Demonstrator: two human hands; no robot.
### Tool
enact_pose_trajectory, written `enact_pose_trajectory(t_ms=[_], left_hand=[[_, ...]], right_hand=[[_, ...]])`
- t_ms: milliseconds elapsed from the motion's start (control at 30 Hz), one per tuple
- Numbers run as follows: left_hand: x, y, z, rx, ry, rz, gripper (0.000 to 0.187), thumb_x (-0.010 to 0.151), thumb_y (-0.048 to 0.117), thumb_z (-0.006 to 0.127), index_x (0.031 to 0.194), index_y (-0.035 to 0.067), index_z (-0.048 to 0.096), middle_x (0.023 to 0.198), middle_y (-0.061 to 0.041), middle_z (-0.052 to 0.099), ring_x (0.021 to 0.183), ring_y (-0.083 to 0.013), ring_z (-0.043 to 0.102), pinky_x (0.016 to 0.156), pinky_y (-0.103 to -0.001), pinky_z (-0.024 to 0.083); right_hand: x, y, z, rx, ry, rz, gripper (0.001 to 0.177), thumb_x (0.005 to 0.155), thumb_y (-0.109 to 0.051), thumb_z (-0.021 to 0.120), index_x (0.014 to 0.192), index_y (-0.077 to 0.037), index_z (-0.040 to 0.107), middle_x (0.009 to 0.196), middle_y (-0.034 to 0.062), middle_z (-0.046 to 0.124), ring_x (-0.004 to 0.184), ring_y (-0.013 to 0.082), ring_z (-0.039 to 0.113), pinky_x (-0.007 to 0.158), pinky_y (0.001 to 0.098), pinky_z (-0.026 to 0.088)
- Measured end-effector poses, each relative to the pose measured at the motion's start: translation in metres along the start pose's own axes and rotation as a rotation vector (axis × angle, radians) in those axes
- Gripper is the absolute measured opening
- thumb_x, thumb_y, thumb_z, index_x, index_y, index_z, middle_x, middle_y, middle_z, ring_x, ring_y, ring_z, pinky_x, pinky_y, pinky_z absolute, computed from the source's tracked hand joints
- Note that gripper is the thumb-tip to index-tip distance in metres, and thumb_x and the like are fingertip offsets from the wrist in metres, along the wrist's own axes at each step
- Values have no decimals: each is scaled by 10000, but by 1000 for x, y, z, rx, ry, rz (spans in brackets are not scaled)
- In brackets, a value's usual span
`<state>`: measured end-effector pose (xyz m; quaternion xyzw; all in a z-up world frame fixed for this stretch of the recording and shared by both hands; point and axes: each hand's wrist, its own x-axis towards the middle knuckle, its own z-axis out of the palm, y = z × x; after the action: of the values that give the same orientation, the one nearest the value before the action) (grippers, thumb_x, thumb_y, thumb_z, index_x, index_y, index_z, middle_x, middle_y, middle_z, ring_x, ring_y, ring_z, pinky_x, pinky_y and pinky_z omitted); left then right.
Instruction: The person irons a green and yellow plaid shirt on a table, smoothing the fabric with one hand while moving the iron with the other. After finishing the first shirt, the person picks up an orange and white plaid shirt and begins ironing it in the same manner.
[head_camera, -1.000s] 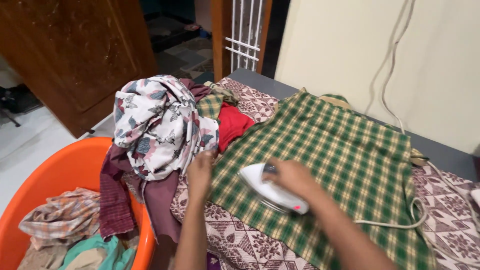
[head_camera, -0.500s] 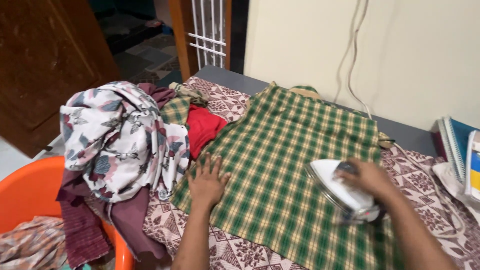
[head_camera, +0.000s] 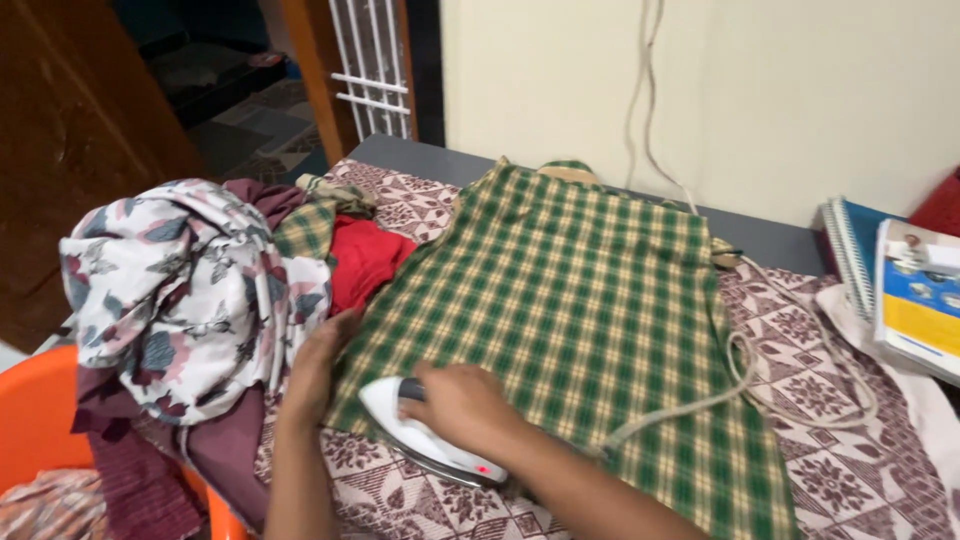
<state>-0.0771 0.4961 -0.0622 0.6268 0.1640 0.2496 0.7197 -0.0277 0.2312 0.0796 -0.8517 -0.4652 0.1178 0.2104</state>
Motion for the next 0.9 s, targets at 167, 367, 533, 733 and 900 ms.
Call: enact_pose_trajectory(t_ms=[167, 367, 533, 733, 900], left_hand=[[-4, -16, -22, -293, 165, 93, 681, 1075, 518, 313, 1395, -52, 502, 1410, -222, 576, 1316, -315, 574, 1137, -442, 419], [-6, -34, -22, -8, 155, 158, 605, 1121, 446, 377, 1334, -76, 594, 1293, -207, 661, 1190, -364, 621, 1031, -404, 458], [-9, -12, -1, 410, 255, 3, 387, 1003, 284, 585, 1258, 19, 707, 1183, -182, 735, 1075, -368, 659, 880, -439, 498], [-7, 26, 123, 1265, 50, 69, 451, 901, 439, 637, 1214, 137, 756, 1332, -149, 682, 1239, -341, 628, 1070, -475, 483], [-29, 34, 260, 1326, -518, 50, 678, 884, 561, 574, 1497, 277, 508, 1643, -85, 261, 1503, -356, 223, 1178, -617, 181]], right_hand=[[34, -9, 0, -1, -14, -45, 504, 875, -509, 727, 1061, -46, 656, 974, 219, 729, 968, 413, 698, 818, 550, 531], [-59, 51, -37, 2, -91, 99, 517, 865, -486, 725, 1219, -119, 635, 990, 204, 729, 996, 423, 678, 887, 572, 486], [-162, 119, -84, -138, -125, 418, 492, 851, -501, 740, 1206, -176, 638, 968, 105, 767, 897, 293, 746, 810, 464, 554], [-228, 164, -111, -206, 4, 875, 482, 809, -560, 743, 1132, -206, 683, 870, 83, 790, 816, 233, 777, 784, 422, 592], [-211, 182, -106, -315, 289, 846, 456, 847, -522, 723, 1089, -137, 687, 841, 143, 759, 797, 318, 760, 741, 458, 592]])
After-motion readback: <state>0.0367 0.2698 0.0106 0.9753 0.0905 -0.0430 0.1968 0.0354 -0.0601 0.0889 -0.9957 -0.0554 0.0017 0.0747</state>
